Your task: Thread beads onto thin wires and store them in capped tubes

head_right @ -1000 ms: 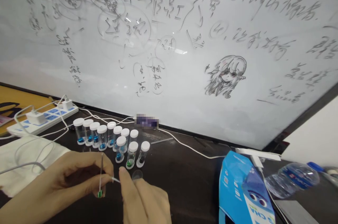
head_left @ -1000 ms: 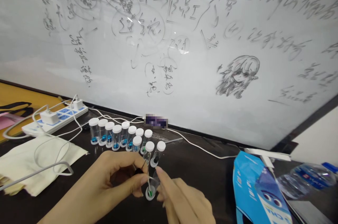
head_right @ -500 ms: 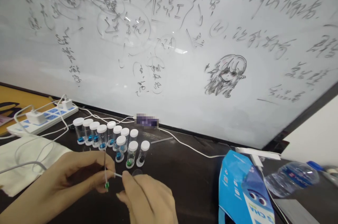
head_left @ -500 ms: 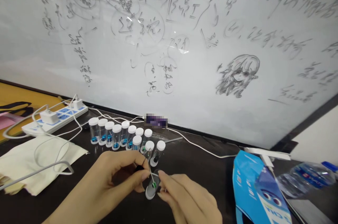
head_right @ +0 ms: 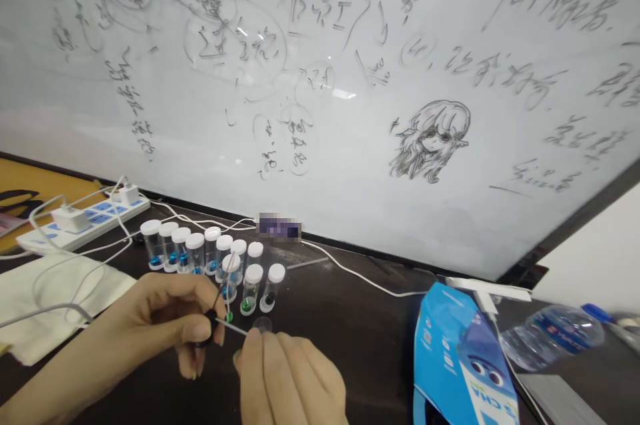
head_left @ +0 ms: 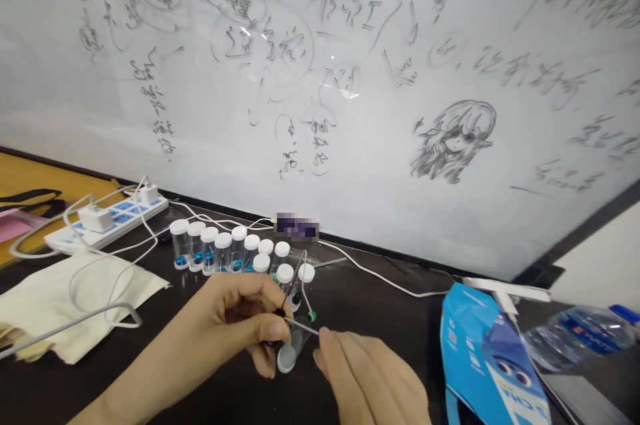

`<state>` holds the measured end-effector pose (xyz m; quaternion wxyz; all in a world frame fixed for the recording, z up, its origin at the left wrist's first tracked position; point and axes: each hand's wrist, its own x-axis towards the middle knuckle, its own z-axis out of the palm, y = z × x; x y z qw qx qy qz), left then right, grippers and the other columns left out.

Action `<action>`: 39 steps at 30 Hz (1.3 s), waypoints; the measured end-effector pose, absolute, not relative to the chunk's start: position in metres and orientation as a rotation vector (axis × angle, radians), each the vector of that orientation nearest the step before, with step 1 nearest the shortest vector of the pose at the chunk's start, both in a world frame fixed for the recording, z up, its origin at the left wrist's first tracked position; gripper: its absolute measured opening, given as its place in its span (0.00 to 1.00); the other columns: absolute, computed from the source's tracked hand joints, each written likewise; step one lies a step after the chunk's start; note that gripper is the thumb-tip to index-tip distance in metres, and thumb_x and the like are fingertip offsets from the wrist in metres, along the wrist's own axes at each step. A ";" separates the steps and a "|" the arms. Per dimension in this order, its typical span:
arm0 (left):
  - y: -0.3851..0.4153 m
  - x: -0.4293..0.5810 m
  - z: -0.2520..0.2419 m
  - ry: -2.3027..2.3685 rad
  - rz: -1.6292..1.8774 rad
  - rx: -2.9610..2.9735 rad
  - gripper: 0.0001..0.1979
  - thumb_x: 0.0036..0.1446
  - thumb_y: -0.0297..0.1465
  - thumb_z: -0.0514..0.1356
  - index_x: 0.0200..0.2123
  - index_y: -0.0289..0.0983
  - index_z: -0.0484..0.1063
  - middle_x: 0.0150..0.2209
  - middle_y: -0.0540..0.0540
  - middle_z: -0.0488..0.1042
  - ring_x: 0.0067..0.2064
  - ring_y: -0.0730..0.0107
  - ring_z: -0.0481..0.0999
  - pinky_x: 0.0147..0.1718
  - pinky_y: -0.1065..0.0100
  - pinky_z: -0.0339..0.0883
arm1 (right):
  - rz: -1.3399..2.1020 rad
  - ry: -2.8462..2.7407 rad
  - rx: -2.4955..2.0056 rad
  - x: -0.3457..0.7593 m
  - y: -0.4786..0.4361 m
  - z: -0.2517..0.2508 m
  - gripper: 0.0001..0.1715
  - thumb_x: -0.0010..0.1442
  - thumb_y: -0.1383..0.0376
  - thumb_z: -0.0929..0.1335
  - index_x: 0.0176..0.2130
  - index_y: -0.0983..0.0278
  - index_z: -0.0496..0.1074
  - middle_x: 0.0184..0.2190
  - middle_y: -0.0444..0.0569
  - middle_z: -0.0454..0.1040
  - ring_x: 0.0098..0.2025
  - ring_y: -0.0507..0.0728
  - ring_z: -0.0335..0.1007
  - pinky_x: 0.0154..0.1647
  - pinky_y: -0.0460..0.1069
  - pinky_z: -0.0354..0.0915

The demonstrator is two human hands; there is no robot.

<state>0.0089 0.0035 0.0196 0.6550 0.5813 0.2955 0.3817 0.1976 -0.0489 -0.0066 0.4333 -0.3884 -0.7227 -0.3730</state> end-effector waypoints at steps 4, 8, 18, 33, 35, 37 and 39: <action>0.009 0.010 0.018 0.630 0.858 1.306 0.08 0.54 0.32 0.67 0.29 0.33 0.75 0.26 0.49 0.77 0.21 0.74 0.78 0.22 0.77 0.73 | -1.065 -1.798 -0.961 0.197 -0.047 -0.009 0.03 0.62 0.70 0.70 0.38 0.64 0.75 0.25 0.45 0.82 0.24 0.58 0.80 0.28 0.50 0.76; 0.018 -0.001 0.021 0.673 0.970 1.282 0.11 0.53 0.34 0.67 0.27 0.34 0.72 0.26 0.49 0.78 0.19 0.75 0.77 0.19 0.78 0.72 | -1.063 -1.812 -0.920 0.210 -0.046 -0.004 0.06 0.65 0.72 0.67 0.39 0.66 0.74 0.24 0.46 0.81 0.25 0.56 0.79 0.31 0.51 0.74; 0.018 -0.018 0.026 0.768 1.138 1.438 0.04 0.59 0.31 0.64 0.34 0.38 0.79 0.32 0.49 0.81 0.27 0.77 0.76 0.31 0.78 0.72 | -0.784 -2.448 -1.387 0.224 -0.014 0.000 0.16 0.58 0.81 0.64 0.26 0.63 0.68 0.23 0.46 0.71 0.23 0.57 0.69 0.21 0.50 0.58; 0.015 -0.017 0.029 0.706 1.137 1.465 0.07 0.63 0.32 0.59 0.36 0.37 0.77 0.34 0.46 0.80 0.28 0.76 0.72 0.24 0.79 0.68 | -0.721 -2.459 -1.342 0.227 -0.019 0.002 0.11 0.63 0.73 0.67 0.47 0.68 0.73 0.28 0.46 0.74 0.29 0.57 0.72 0.23 0.49 0.61; 0.016 -0.018 0.030 0.669 1.147 1.450 0.05 0.62 0.30 0.60 0.35 0.38 0.76 0.34 0.48 0.80 0.27 0.77 0.72 0.23 0.80 0.68 | -0.744 -2.391 -1.405 0.240 -0.024 0.009 0.12 0.69 0.69 0.61 0.46 0.67 0.72 0.27 0.47 0.73 0.28 0.57 0.72 0.23 0.49 0.61; 0.016 -0.018 0.029 0.648 1.154 1.424 0.02 0.58 0.27 0.63 0.35 0.38 0.76 0.34 0.48 0.80 0.26 0.77 0.72 0.23 0.79 0.68 | -0.758 -2.323 -1.490 0.254 -0.027 0.013 0.17 0.72 0.65 0.57 0.46 0.66 0.72 0.28 0.49 0.74 0.28 0.57 0.73 0.24 0.48 0.61; 0.015 -0.017 0.029 0.658 1.156 1.408 0.06 0.53 0.23 0.66 0.34 0.39 0.76 0.34 0.49 0.80 0.26 0.76 0.73 0.23 0.79 0.68 | -0.712 -2.271 -1.650 0.267 -0.030 0.011 0.14 0.71 0.64 0.59 0.46 0.64 0.72 0.31 0.50 0.76 0.29 0.57 0.75 0.24 0.48 0.62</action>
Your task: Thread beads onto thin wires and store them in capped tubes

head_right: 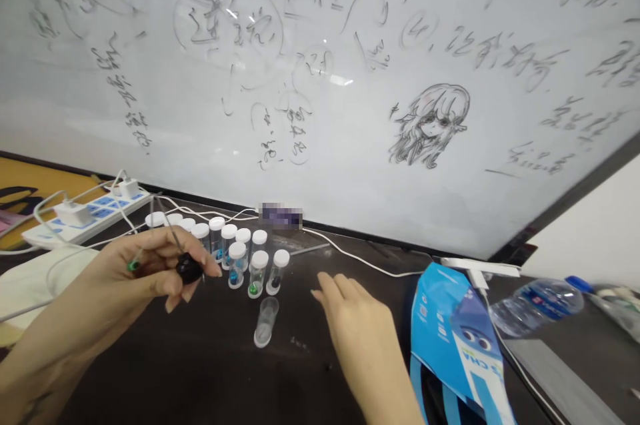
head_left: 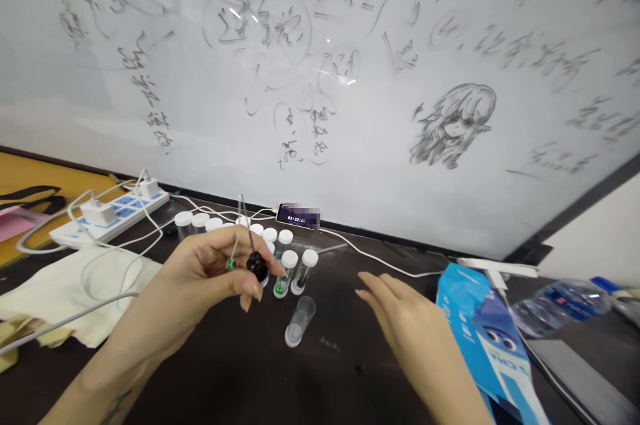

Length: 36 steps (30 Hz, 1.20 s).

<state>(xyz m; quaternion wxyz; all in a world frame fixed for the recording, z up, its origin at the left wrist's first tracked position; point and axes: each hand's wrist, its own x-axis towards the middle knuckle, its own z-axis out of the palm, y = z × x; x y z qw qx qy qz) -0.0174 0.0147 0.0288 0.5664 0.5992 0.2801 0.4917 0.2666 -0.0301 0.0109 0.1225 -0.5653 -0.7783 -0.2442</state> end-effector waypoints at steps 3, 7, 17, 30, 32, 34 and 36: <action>0.009 -0.017 0.030 0.668 1.219 1.382 0.09 0.49 0.21 0.67 0.32 0.40 0.76 0.34 0.50 0.80 0.26 0.76 0.74 0.23 0.79 0.69 | -0.520 -2.243 -2.036 0.286 -0.034 -0.008 0.04 0.65 0.65 0.68 0.39 0.62 0.73 0.29 0.49 0.77 0.26 0.59 0.77 0.23 0.48 0.61; -0.001 -0.019 0.030 0.624 1.384 1.331 0.07 0.51 0.23 0.68 0.32 0.41 0.78 0.38 0.52 0.78 0.28 0.77 0.75 0.28 0.79 0.72 | -0.102 -2.249 -2.233 0.309 -0.046 -0.060 0.10 0.57 0.73 0.70 0.39 0.62 0.74 0.33 0.51 0.80 0.35 0.63 0.78 0.31 0.48 0.63; 0.014 -0.012 0.023 0.341 1.257 1.127 0.07 0.51 0.31 0.70 0.35 0.38 0.79 0.33 0.49 0.80 0.37 0.72 0.77 0.37 0.78 0.72 | 0.471 -1.793 -1.743 0.326 -0.059 -0.158 0.09 0.58 0.71 0.64 0.27 0.61 0.65 0.27 0.43 0.67 0.30 0.55 0.68 0.33 0.46 0.62; 0.008 -0.002 -0.136 0.852 1.249 1.089 0.06 0.46 0.28 0.70 0.29 0.36 0.78 0.28 0.49 0.80 0.29 0.71 0.72 0.29 0.74 0.63 | 0.446 -2.127 -1.073 0.200 -0.068 -0.184 0.29 0.73 0.56 0.49 0.33 0.61 0.69 0.26 0.48 0.72 0.26 0.54 0.71 0.28 0.46 0.64; 0.008 -0.004 -0.158 0.866 1.226 1.098 0.08 0.41 0.26 0.72 0.27 0.35 0.78 0.25 0.48 0.79 0.25 0.71 0.71 0.26 0.72 0.62 | 0.330 -2.220 -1.093 0.183 -0.070 -0.189 0.29 0.72 0.56 0.49 0.36 0.61 0.71 0.27 0.49 0.74 0.27 0.56 0.73 0.29 0.47 0.65; 0.011 -0.003 -0.170 0.851 1.211 1.100 0.08 0.41 0.27 0.72 0.28 0.35 0.78 0.26 0.47 0.80 0.25 0.71 0.71 0.26 0.71 0.63 | 0.227 -2.336 -1.110 0.171 -0.072 -0.197 0.23 0.68 0.50 0.57 0.40 0.62 0.71 0.29 0.50 0.77 0.27 0.59 0.75 0.28 0.48 0.66; 0.015 -0.001 -0.175 0.818 1.192 1.102 0.08 0.42 0.27 0.72 0.28 0.34 0.78 0.27 0.47 0.80 0.25 0.71 0.72 0.27 0.71 0.64 | 0.139 -2.429 -1.102 0.165 -0.074 -0.205 0.25 0.59 0.44 0.65 0.40 0.63 0.71 0.29 0.51 0.78 0.27 0.62 0.76 0.27 0.50 0.67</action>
